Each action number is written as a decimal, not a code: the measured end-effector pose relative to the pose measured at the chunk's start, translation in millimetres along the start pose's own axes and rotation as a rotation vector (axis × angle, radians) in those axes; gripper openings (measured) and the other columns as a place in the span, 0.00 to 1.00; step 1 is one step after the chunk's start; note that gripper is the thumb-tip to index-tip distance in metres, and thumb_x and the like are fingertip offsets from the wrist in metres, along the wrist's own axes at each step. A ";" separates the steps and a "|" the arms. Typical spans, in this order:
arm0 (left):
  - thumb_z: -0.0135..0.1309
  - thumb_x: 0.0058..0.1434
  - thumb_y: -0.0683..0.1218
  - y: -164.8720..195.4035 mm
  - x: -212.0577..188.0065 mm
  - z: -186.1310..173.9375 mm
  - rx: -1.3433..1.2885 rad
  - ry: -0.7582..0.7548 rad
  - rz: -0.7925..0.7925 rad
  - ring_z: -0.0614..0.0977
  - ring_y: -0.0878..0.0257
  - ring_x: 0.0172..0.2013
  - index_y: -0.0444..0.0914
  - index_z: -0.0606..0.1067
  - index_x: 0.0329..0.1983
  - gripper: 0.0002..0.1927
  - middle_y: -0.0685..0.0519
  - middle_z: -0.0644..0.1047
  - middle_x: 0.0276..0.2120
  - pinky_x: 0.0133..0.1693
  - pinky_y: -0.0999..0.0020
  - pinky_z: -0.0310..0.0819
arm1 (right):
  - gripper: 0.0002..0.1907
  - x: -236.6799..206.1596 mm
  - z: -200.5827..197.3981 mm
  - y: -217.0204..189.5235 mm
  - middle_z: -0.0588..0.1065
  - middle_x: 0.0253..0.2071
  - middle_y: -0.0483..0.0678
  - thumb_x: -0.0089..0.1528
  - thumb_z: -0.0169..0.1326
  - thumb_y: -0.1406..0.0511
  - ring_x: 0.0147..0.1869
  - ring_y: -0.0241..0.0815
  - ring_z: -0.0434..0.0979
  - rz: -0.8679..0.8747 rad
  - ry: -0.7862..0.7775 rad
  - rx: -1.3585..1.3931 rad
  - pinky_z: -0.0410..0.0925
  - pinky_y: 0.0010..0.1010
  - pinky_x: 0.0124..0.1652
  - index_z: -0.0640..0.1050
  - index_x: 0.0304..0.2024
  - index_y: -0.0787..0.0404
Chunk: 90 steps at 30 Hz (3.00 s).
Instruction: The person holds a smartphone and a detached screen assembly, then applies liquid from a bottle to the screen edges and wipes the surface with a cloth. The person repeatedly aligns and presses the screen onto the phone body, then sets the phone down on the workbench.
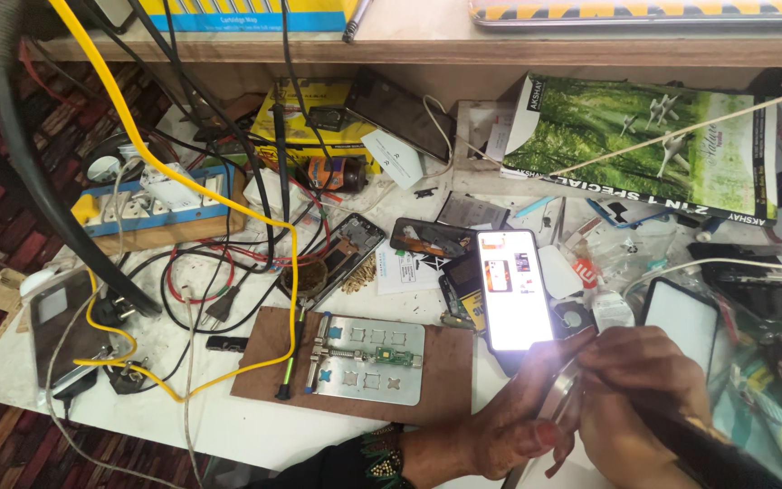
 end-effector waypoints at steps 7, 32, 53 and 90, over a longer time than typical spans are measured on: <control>0.55 0.69 0.67 2.6 2.2 4.4 -0.118 -0.007 -0.033 0.72 0.66 0.30 0.40 0.36 0.87 0.58 0.49 0.67 0.39 0.34 0.69 0.73 | 0.14 -3.7 -4.8 15.4 0.77 0.38 0.52 0.62 0.53 0.82 0.45 0.43 0.79 0.081 0.048 0.203 0.73 0.31 0.49 0.70 0.43 0.62; 0.55 0.68 0.63 7.0 4.8 3.2 -0.077 0.029 -0.027 0.68 0.69 0.29 0.35 0.47 0.79 0.48 0.53 0.66 0.42 0.33 0.74 0.66 | 0.22 8.3 1.3 -8.9 0.76 0.34 0.53 0.54 0.56 0.85 0.40 0.44 0.81 -0.005 -0.028 -0.011 0.76 0.33 0.44 0.65 0.42 0.60; 0.52 0.68 0.68 15.6 7.3 9.6 0.072 0.008 -0.027 0.64 0.59 0.60 0.33 0.44 0.81 0.53 0.42 0.60 0.63 0.61 0.65 0.63 | 0.26 6.1 -2.2 -14.7 0.75 0.39 0.50 0.47 0.57 0.86 0.48 0.47 0.82 0.004 -0.016 0.010 0.78 0.44 0.55 0.66 0.39 0.57; 0.53 0.69 0.61 10.2 4.8 8.0 0.011 -0.001 -0.136 0.66 0.72 0.22 0.30 0.42 0.79 0.51 0.52 0.69 0.33 0.23 0.76 0.60 | 0.24 14.2 -4.1 -23.9 0.77 0.38 0.49 0.47 0.59 0.83 0.49 0.48 0.82 0.053 -0.118 -0.012 0.77 0.46 0.55 0.69 0.38 0.56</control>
Point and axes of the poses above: each hand's wrist, its own x-axis towards the middle knuckle, its own z-axis out of the palm, y = z × x, the point moved 6 cm from there along x, towards the middle knuckle
